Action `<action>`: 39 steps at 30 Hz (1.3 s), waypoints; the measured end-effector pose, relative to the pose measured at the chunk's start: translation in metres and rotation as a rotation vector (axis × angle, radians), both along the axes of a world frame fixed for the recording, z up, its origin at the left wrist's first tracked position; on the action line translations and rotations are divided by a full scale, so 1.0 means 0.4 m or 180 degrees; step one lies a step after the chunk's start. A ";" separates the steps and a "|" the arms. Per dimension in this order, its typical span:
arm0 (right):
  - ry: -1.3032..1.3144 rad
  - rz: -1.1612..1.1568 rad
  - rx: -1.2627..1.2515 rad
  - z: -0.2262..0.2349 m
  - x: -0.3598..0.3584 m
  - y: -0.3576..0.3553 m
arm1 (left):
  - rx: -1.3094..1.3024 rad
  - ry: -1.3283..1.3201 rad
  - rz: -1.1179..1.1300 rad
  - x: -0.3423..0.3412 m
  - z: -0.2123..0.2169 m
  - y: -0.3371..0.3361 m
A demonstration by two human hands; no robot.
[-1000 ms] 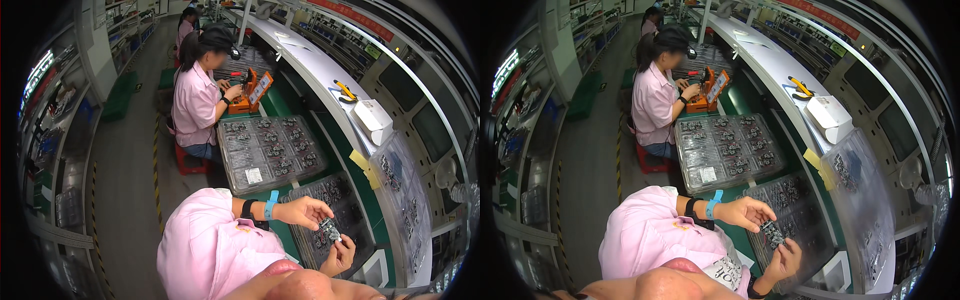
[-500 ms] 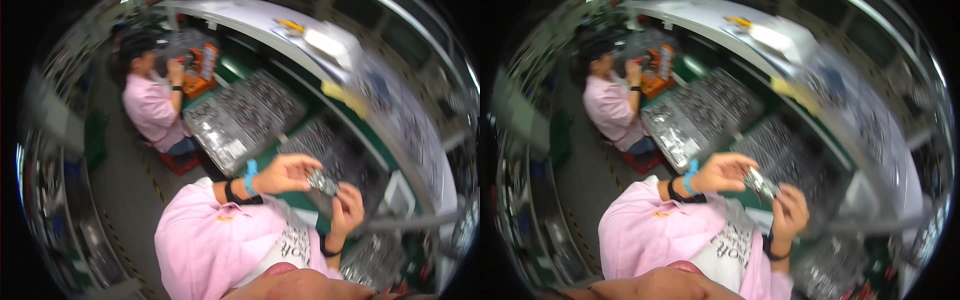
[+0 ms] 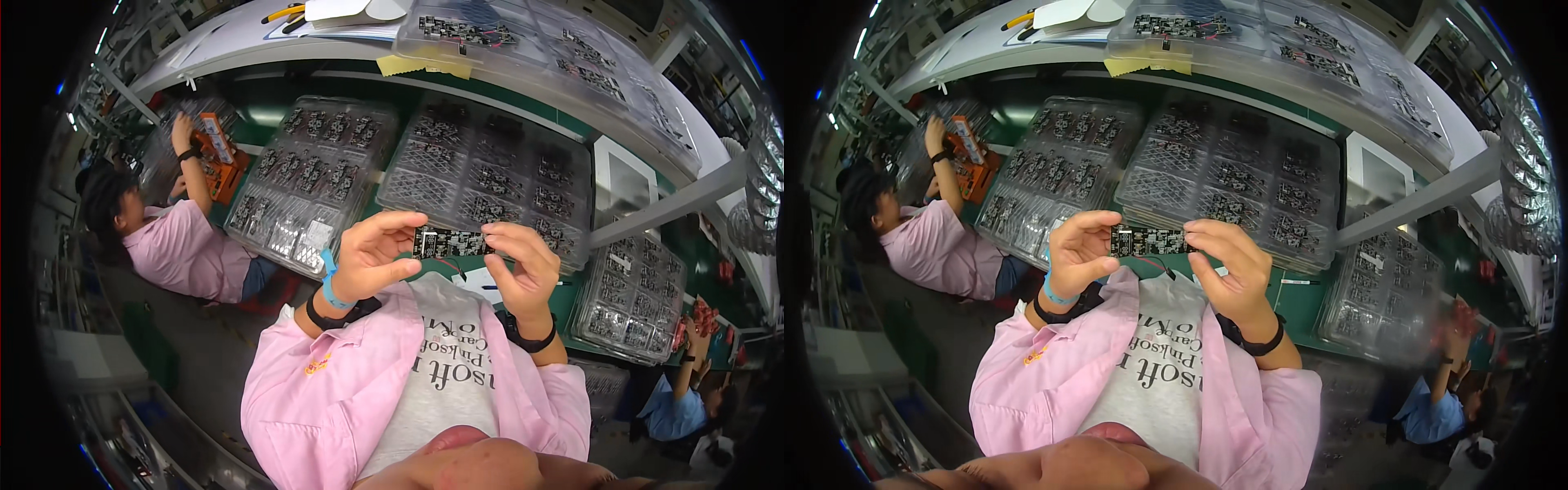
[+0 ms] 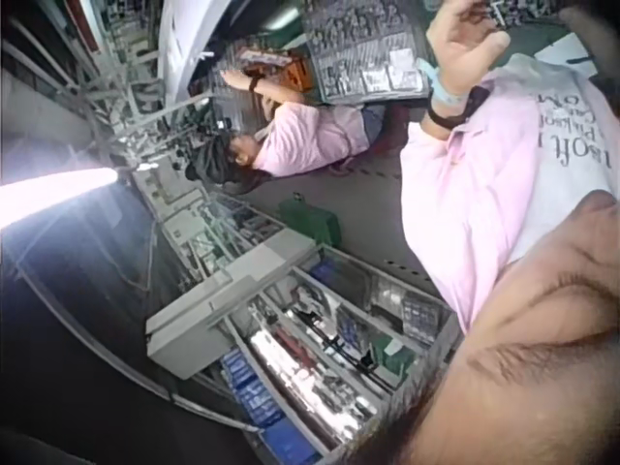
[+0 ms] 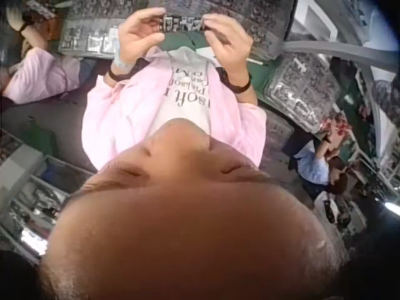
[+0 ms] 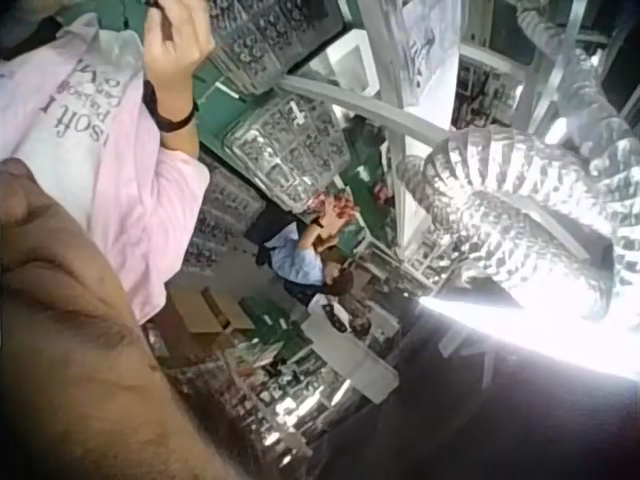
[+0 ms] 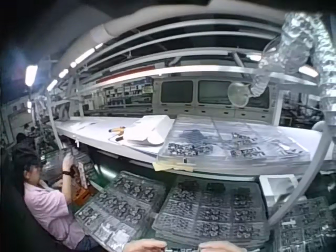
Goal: Inspecting and handling printed circuit boards at an assembly station.
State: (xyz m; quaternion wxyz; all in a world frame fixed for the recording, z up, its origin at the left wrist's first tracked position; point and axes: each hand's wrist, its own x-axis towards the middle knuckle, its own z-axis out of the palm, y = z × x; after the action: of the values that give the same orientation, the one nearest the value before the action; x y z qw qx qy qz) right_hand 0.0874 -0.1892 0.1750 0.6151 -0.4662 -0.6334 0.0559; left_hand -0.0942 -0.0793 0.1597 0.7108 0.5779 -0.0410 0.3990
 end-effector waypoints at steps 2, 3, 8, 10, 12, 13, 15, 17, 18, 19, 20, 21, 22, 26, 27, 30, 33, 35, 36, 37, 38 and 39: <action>0.0024 0.0016 -0.0011 0.003 -0.005 -0.005 | 0.0000 -0.0004 -0.0005 -0.004 0.001 -0.005; -0.0001 0.0017 0.0009 0.004 -0.007 -0.006 | -0.0008 -0.0016 -0.0010 -0.006 0.001 -0.007; -0.0154 -0.0009 0.0144 0.015 -0.007 0.004 | 0.0053 -0.0087 0.0018 -0.008 0.005 -0.003; -0.0207 -0.0028 0.0186 0.019 -0.005 0.006 | 0.0026 -0.0109 -0.0026 -0.007 0.005 -0.001; -0.0266 -0.0025 0.0198 0.022 -0.003 0.008 | -0.0007 -0.0152 -0.0097 -0.006 0.003 0.001; -0.0297 -0.0024 0.0204 0.022 -0.003 0.008 | -0.0018 -0.0154 -0.0102 -0.006 0.004 0.002; -0.0302 -0.0023 0.0200 0.020 -0.005 0.004 | 0.0002 -0.0159 -0.0096 -0.006 0.008 0.003; -0.0321 0.0009 0.0228 0.019 -0.001 0.008 | 0.0020 -0.0184 -0.0082 -0.002 0.009 0.006; -0.0335 0.0013 0.0228 0.018 -0.002 0.008 | -0.0025 -0.0169 -0.0085 -0.003 0.008 0.006; -0.0232 0.0010 0.0229 0.015 -0.004 0.008 | -0.0070 -0.0155 -0.0087 -0.004 0.008 0.004; -0.0127 0.0009 0.0230 0.013 -0.006 0.008 | -0.0114 -0.0139 -0.0090 -0.004 0.007 0.004; -0.0020 -0.0009 0.0231 0.013 -0.007 0.007 | -0.0115 -0.0148 -0.0102 -0.005 0.006 0.005; -0.0028 -0.0021 0.0230 0.014 -0.007 0.007 | -0.0108 -0.0164 -0.0089 -0.005 0.005 0.006; -0.0061 -0.0044 0.0177 0.016 -0.005 0.007 | -0.0165 -0.0124 0.0065 -0.001 0.003 0.005; -0.0092 -0.0011 0.0122 0.016 -0.003 0.007 | -0.0229 -0.0058 0.0202 -0.001 0.002 0.003; -0.0148 0.0044 -0.0005 0.015 0.001 0.007 | -0.0233 -0.0088 0.0208 0.001 -0.004 0.014; -0.0119 0.0071 0.0005 0.014 0.003 0.009 | -0.0098 -0.0296 -0.0034 0.004 -0.006 0.022; -0.0102 0.0065 0.0002 0.015 0.002 0.010 | -0.0268 -0.0092 0.0193 0.006 0.001 0.013; -0.0091 0.0064 0.0008 0.016 0.002 0.009 | -0.0352 0.0008 0.0303 0.007 0.003 0.010; -0.0080 0.0062 0.0015 0.017 0.002 0.009 | -0.0360 0.0009 0.0292 0.008 0.003 0.011; -0.0081 0.0051 0.0008 0.017 0.002 0.009 | -0.0351 0.0016 0.0290 0.008 0.003 0.012; -0.0095 0.0046 0.0015 0.017 0.001 0.009 | -0.0340 0.0022 0.0287 0.007 0.003 0.013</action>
State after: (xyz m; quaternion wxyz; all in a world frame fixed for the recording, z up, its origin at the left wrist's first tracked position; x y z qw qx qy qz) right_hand 0.0880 -0.1857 0.1818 0.6063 -0.4609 -0.6460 0.0519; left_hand -0.0912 -0.0741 0.1609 0.7220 0.5417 0.0089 0.4303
